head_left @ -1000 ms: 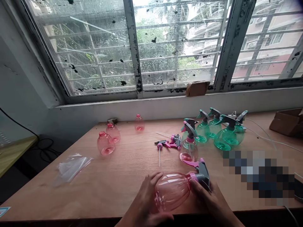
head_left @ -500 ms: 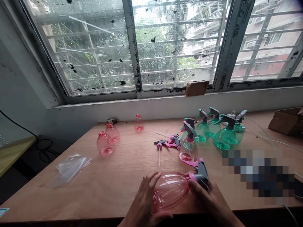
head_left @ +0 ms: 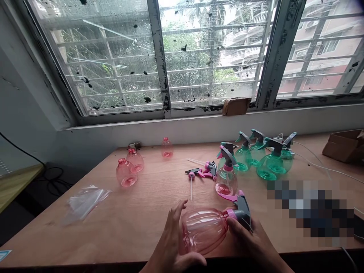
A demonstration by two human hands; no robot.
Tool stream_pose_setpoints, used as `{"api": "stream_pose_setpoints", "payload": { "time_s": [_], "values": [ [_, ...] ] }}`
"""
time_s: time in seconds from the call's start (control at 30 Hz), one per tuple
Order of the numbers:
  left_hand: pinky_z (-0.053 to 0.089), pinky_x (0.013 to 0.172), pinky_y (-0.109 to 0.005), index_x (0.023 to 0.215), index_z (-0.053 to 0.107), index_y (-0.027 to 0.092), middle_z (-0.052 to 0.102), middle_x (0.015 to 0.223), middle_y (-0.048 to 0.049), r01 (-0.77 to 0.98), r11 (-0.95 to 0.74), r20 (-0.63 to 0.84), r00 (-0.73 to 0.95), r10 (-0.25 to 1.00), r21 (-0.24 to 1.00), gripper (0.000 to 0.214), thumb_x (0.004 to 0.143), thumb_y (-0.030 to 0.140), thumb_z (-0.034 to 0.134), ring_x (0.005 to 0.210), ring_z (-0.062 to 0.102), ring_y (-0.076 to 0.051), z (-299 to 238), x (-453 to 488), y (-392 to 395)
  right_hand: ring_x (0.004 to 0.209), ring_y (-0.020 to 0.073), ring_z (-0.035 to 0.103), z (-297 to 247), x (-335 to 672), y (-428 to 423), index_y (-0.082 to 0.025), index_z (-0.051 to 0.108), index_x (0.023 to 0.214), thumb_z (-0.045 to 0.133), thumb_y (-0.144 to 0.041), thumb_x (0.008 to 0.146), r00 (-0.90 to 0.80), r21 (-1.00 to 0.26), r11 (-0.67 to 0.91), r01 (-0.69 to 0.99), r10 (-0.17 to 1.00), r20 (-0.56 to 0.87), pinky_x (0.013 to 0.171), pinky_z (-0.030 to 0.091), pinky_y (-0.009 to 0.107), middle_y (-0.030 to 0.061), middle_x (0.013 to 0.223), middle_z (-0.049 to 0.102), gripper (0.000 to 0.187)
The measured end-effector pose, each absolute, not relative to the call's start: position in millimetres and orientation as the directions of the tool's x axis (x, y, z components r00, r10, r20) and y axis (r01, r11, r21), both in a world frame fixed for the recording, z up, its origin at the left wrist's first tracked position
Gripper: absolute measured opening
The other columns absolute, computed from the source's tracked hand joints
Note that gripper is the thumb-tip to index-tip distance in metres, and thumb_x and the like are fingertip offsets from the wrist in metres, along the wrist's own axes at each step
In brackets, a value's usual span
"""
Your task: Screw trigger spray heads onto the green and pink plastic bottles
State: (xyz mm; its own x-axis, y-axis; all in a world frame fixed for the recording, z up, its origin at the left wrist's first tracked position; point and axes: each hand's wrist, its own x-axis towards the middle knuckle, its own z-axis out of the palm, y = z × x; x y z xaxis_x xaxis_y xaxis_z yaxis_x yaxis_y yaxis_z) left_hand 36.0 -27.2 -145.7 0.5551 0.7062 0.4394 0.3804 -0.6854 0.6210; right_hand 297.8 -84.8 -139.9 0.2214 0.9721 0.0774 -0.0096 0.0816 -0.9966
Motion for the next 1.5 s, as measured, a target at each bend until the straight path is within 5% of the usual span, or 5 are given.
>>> {"api": "stream_pose_setpoints", "payload": {
  "time_s": [0.23, 0.57, 0.8, 1.2, 1.5],
  "values": [
    [0.045, 0.116, -0.062, 0.157, 0.03, 0.037, 0.042, 0.159, -0.0178, 0.315, -0.782, 0.5, 0.627, 0.597, 0.538, 0.104, 0.075, 0.064, 0.087, 0.142, 0.048, -0.043, -139.6, 37.0, -28.7, 0.051, 0.0158, 0.048, -139.0, 299.2, -84.3, -0.02, 0.061, 0.071, 0.073, -0.072, 0.082, 0.21, -0.998, 0.059, -0.012, 0.976, 0.055, 0.051, 0.035, 0.028, -0.0042, 0.054, 0.053, 0.055],
    [0.044, 0.119, -0.053, 0.159, 0.035, 0.035, 0.05, 0.158, -0.0118, 0.207, -0.505, 0.261, 0.661, 0.703, 0.838, 0.08, 0.094, 0.072, 0.062, 0.139, 0.055, -0.039, -130.3, 29.8, -26.9, 0.057, 0.0189, 0.051, -132.1, 297.2, -86.8, -0.023, 0.058, 0.061, 0.07, -0.075, 0.082, 0.194, -0.996, 0.088, 0.034, 0.977, 0.093, 0.059, 0.04, 0.031, -0.0027, 0.055, 0.054, 0.057],
    [0.031, 0.123, -0.07, 0.166, 0.006, 0.038, 0.017, 0.173, -0.0194, 0.277, -0.691, 0.425, 0.62, 0.659, 0.668, 0.141, 0.06, 0.066, 0.094, 0.157, 0.022, -0.051, -143.8, 33.4, -26.9, 0.056, 0.0165, 0.049, -136.4, 297.7, -86.9, -0.021, 0.059, 0.063, 0.073, -0.068, 0.084, 0.193, -0.996, 0.091, -0.015, 0.977, 0.087, 0.054, 0.037, 0.029, -0.003, 0.056, 0.054, 0.053],
    [0.04, 0.122, -0.057, 0.159, 0.034, 0.034, 0.05, 0.158, -0.0141, 0.256, -0.519, 0.248, 0.655, 0.713, 0.816, 0.088, 0.088, 0.068, 0.074, 0.145, 0.049, -0.041, -125.3, 30.5, -32.5, 0.058, 0.0183, 0.052, -132.6, 300.3, -87.2, -0.022, 0.057, 0.058, 0.068, -0.073, 0.085, 0.161, -0.997, 0.072, 0.01, 0.984, 0.073, 0.058, 0.038, 0.03, -0.0019, 0.056, 0.055, 0.059],
    [0.03, 0.125, -0.066, 0.163, 0.025, 0.037, 0.033, 0.168, -0.0176, 0.254, -0.644, 0.357, 0.66, 0.661, 0.721, 0.117, 0.07, 0.062, 0.092, 0.155, 0.032, -0.046, -135.5, 34.6, -27.7, 0.056, 0.0182, 0.05, -134.4, 297.7, -87.0, -0.023, 0.059, 0.062, 0.072, -0.068, 0.085, 0.173, -0.995, 0.088, -0.039, 0.982, 0.08, 0.057, 0.04, 0.03, -0.0029, 0.056, 0.054, 0.052]
  ]
}}
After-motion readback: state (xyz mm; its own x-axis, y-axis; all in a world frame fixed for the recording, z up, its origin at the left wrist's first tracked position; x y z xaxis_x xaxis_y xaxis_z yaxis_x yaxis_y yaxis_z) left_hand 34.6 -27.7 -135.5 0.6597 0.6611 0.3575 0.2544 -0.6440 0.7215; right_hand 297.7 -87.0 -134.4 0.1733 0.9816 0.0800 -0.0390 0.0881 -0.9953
